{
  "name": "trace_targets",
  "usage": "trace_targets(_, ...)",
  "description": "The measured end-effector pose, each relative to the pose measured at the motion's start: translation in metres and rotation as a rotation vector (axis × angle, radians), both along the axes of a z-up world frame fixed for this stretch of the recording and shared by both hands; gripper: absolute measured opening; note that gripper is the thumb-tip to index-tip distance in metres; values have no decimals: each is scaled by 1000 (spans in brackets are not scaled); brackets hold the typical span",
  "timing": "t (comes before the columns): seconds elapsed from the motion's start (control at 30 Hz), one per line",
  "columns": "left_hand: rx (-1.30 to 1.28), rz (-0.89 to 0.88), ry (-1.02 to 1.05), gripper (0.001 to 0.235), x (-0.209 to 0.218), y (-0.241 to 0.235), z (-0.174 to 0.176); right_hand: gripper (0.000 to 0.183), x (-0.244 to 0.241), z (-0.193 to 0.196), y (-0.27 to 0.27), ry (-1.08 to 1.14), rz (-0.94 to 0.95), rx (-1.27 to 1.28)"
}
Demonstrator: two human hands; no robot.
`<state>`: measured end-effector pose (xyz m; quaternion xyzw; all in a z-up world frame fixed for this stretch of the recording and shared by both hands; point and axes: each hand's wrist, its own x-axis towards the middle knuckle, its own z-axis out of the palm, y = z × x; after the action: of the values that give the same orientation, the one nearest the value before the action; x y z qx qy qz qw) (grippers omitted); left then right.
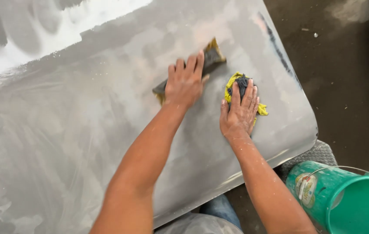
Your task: The person sands the edge and surface of a white car door using a sanding block and a yellow cloth. They dip the sanding block into a bucket of water and continue sanding the door's surface, wiping away residue with the cloth.
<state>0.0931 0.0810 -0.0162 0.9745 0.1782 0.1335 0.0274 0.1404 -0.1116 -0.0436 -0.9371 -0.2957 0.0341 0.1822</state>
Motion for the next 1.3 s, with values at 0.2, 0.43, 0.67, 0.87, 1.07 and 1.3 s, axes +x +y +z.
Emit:
trace_targets(0.2,40,57,-110,77,-26,-14,-1,64,-2,0,-4,19,-8,-25)
trace_targets(0.43,-171,-204,158,78,-234,-62,31,66,-2,-2,13,6,-18,-24)
trace_targets(0.67,88,-135,91,71,-98,41,8,66,-4,-1,26,7,55,-44)
trace_targets(0.87,39,111,22,74,12,99,-18,64,-8,1,23,16,58,-29)
trace_targets(1.07,43,44,53,75,-138,26,20,63,-3,-1,26,3,62,-15)
trace_targets(1.3,-156,-106,189,75,-299,-24,27,63,-6,-2,28,36,24,-21)
